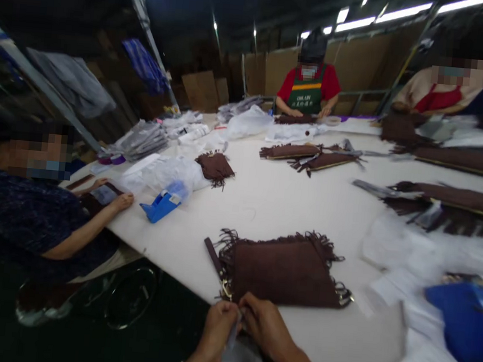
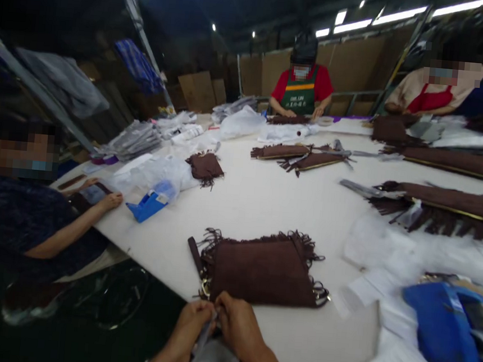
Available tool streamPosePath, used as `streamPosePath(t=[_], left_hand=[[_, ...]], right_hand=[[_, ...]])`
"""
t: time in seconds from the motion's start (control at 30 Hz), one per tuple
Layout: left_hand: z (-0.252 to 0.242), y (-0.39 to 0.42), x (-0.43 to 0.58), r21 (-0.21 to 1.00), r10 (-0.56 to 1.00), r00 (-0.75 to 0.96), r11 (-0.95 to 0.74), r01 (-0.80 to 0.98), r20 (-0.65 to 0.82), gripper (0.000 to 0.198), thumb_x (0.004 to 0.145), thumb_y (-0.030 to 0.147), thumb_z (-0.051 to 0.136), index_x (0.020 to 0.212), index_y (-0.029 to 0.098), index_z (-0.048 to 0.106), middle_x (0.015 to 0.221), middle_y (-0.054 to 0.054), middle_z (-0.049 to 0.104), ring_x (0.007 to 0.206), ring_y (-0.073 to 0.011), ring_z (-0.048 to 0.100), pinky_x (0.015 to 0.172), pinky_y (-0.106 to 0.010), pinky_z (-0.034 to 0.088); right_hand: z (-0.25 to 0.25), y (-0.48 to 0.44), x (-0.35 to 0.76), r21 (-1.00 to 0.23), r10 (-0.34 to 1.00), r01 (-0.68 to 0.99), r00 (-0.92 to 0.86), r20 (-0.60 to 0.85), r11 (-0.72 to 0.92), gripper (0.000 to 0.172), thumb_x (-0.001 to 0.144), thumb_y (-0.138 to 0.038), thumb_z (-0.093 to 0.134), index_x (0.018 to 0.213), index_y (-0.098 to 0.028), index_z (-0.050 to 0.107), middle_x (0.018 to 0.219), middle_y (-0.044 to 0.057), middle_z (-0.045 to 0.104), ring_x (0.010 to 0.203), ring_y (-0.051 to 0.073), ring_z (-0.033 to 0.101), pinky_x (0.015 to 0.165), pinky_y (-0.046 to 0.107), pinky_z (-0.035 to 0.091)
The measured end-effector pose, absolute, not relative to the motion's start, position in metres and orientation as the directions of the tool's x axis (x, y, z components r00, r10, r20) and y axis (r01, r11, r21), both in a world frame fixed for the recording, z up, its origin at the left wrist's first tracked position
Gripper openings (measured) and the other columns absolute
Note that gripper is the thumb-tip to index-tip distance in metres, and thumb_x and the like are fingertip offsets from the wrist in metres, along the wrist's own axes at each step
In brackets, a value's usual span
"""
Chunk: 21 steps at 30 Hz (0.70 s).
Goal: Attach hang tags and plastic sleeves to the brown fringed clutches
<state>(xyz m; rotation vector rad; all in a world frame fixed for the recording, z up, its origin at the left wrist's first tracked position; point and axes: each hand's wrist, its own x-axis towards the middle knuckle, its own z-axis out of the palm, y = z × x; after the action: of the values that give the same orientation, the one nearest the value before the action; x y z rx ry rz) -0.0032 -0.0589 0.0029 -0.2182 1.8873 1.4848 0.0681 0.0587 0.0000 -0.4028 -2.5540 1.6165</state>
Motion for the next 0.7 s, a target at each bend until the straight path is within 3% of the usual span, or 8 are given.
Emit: streamPosePath(t=[0.17, 0.4, 0.53, 0.7], left_hand=[[0.008, -0.063, -0.004, 0.755, 0.308, -0.69, 0.229, -0.615, -0.655, 0.019, 0.062, 0.025, 0.068, 0.073, 0.012, 0.061, 0.049, 0.001, 0.059, 0.041, -0.0089, 0.05, 0.044, -0.019, 0.035], [0.014, -0.066, -0.005, 0.693, 0.322, -0.623, 0.189, -0.696, -0.713, 0.019, 0.066, 0.022, 0.069, 0.081, 0.011, 0.062, 0.058, -0.002, 0.064, 0.047, -0.0093, 0.055, 0.05, -0.021, 0.044], [0.014, -0.068, -0.005, 0.683, 0.343, -0.609, 0.161, -0.712, -0.716, 0.022, 0.074, 0.03, 0.07, 0.082, 0.01, 0.064, 0.065, -0.007, 0.068, 0.053, -0.0123, 0.061, 0.052, -0.022, 0.049], [0.015, -0.063, -0.013, 0.541, 0.23, -0.498, 0.202, -0.816, -0.836, 0.012, 0.075, 0.019, 0.07, 0.078, 0.01, 0.063, 0.06, -0.006, 0.067, 0.05, -0.0143, 0.063, 0.051, -0.024, 0.053]], right_hand=[[-0.004, 0.059, 0.079, -0.917, 0.243, 0.137, -0.969, -0.046, 0.374, 0.022, 0.088, -0.016, 0.042, 0.096, -0.02, 0.062, 0.082, 0.002, 0.069, 0.072, 0.014, 0.063, 0.065, 0.02, 0.04], [-0.011, 0.058, 0.082, -0.864, 0.208, 0.142, -0.977, -0.044, 0.483, 0.025, 0.089, -0.013, 0.042, 0.103, -0.021, 0.062, 0.091, 0.004, 0.068, 0.082, 0.015, 0.063, 0.071, 0.021, 0.041], [-0.014, 0.054, 0.083, -0.826, 0.214, 0.15, -0.976, -0.036, 0.543, 0.022, 0.091, -0.015, 0.044, 0.101, -0.021, 0.063, 0.088, 0.004, 0.067, 0.081, 0.015, 0.063, 0.07, 0.021, 0.041], [-0.016, 0.053, 0.083, -0.818, 0.196, 0.116, -0.981, -0.004, 0.564, 0.019, 0.091, -0.015, 0.045, 0.097, -0.021, 0.063, 0.086, 0.003, 0.066, 0.08, 0.015, 0.062, 0.07, 0.021, 0.04]])
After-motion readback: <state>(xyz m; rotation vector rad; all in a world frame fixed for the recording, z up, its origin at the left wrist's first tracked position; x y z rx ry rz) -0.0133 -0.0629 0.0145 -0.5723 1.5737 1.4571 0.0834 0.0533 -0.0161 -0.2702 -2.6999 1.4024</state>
